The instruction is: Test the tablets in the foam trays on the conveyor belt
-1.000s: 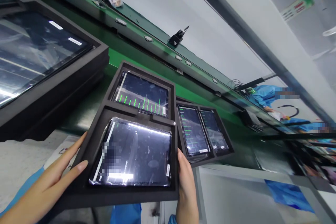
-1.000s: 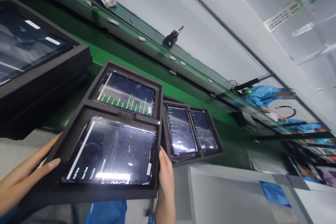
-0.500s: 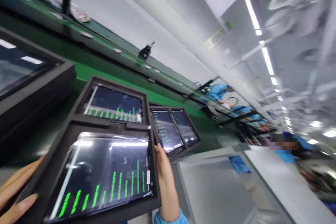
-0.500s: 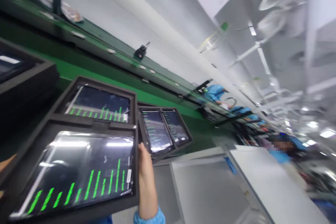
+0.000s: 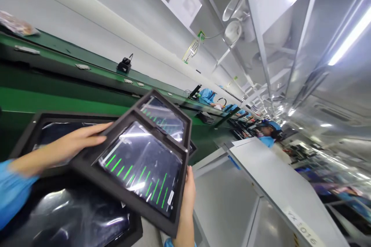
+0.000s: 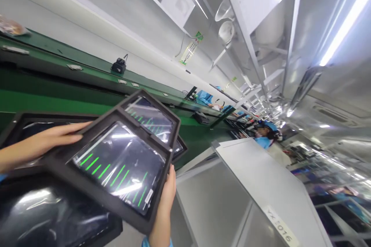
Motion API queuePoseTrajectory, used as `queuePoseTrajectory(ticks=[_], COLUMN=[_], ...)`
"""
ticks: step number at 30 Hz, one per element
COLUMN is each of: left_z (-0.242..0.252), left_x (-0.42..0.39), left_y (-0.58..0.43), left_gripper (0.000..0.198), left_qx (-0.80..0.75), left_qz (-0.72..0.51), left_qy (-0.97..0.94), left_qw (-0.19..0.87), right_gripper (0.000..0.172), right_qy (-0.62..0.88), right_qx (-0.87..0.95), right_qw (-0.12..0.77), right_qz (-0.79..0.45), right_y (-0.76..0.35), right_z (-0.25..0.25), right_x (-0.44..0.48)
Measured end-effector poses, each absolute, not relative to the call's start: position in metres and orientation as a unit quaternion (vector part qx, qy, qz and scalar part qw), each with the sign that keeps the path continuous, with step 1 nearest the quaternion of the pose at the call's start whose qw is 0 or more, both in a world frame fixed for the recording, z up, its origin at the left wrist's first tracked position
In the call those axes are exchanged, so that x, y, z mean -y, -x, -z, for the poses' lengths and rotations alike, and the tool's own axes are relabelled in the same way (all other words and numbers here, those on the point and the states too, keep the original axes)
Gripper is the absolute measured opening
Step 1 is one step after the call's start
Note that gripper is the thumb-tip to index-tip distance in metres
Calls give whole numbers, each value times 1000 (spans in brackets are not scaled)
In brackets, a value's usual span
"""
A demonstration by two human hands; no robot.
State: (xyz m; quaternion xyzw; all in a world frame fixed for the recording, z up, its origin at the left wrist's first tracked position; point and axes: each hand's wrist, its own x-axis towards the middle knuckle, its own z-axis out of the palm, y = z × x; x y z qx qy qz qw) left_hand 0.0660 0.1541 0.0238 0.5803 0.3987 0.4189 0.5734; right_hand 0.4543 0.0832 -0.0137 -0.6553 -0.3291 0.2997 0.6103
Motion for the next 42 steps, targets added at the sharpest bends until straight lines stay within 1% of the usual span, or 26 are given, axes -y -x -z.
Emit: queuePoseTrajectory(ticks=[2,4,6,8,11,14,15,17,19,21,22,24,27,29,31,33,38,42], left_z=[-43,-53,-56,-55,-51,-34,-24,-1,25,47,55,66,69,66,64,63,63,64], left_x=[-207,-254,-284,-292,-266,-225,-214,-202,-202,-209,-213,-219,-224,-223,-222,-222,-222,-221], left_y=[-104,-132,-140,-126,-73,-14,1,22,34,39,41,45,49,49,49,47,44,43], left_gripper=[66,63,63,65,63,55,54,48,37,25,23,26,29,30,29,28,27,24], left_qx=[-347,-337,-350,-364,-415,-524,-559,-615,-650,-670,-676,-681,-681,-683,-688,-694,-703,-700], left_qz=[-405,-412,-456,-503,-524,-475,-449,-392,-337,-290,-272,-244,-221,-214,-210,-208,-215,-236], left_qy=[-586,-588,-581,-580,-605,-635,-641,-653,-663,-672,-676,-684,-694,-695,-692,-687,-676,-670], left_qw=[610,609,576,527,433,312,272,205,157,122,109,91,75,66,59,55,57,70], right_gripper=[67,72,77,78,68,52,48,35,27,30,31,33,36,42,49,52,39,40], right_qy=[694,709,712,706,686,607,574,531,478,416,396,375,367,355,333,307,285,291], right_qx=[290,276,292,323,373,480,523,614,729,822,851,883,904,913,922,931,941,940], right_qw=[620,625,625,620,621,633,629,584,477,355,298,213,115,68,42,37,62,88], right_qz=[-222,-172,-135,-111,-63,41,37,-32,-111,-157,-175,-186,-187,-191,-194,-193,-170,-153], right_y=[-475,-486,-488,-484,-474,-451,-439,-404,-363,-322,-303,-272,-236,-215,-198,-183,-166,-163], right_z=[21,28,35,42,57,74,78,77,66,48,39,25,17,17,19,24,40,54], right_x=[-99,-117,-130,-128,-97,-57,-48,-38,-37,-42,-47,-56,-70,-79,-89,-98,-112,-110])
